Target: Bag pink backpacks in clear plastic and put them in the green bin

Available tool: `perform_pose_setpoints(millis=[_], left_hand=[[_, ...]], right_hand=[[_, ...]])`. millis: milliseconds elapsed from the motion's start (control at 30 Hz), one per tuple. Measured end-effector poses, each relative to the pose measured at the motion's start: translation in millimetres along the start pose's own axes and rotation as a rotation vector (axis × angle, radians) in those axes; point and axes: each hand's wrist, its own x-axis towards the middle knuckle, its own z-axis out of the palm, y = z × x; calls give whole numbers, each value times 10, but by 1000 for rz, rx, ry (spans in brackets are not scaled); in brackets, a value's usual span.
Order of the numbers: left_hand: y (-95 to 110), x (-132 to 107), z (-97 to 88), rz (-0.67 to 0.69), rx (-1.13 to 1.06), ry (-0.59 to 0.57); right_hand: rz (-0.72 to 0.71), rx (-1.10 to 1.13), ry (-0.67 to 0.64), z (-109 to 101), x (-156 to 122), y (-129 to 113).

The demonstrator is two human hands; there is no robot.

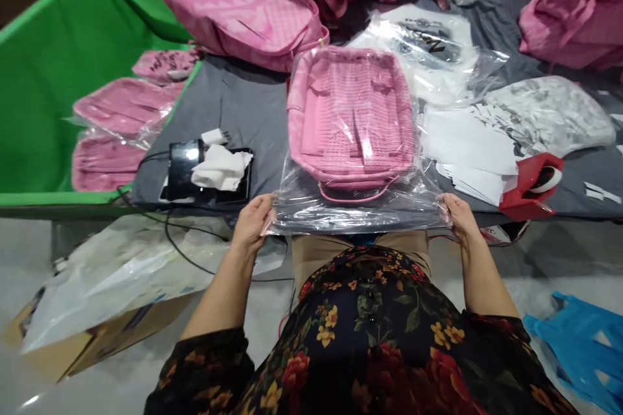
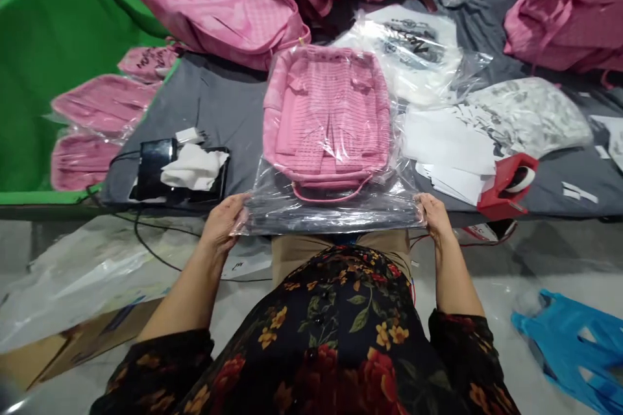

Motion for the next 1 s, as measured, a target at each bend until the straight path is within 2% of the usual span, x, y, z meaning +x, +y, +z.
perform_pose_setpoints(millis=[67,133,167,233,300,367,467,533,667,800,900,1000], left_hand=[[-63,-22,-137,204,138,107],[-150,-51,-266,485,427,187],[-194,-61,-317,620,588,178],[-260,-66,-381,822,834,57],[-271,-55,-397,918,910,-96],[-215,-47,-377,912,857,-193],[-48,-75,-299,761,646,-204],[58,-107,-213,664,488,-157],[146,-66,19,538,224,-12],[161,163,208,410,190,160],[223,270,302,457,336,210],[339,207,473,762,601,349]], right_hand=[[-163,-131,143,-109,-89,80],[-401,-373,252,-200,-202,146],[-507,-498,243,-231,-254,167],[-641,-665,114,-265,-331,175],[-695,-675,-26,-279,-365,141],[-689,-558,-78,-288,-368,76],[-569,-298,-19,-259,-348,-40],[-499,-137,64,-163,-322,-111],[-476,145,275,193,-195,-229],[-388,58,446,460,-20,-324],[-367,-38,469,513,43,-357],[-387,-47,488,528,48,-351]])
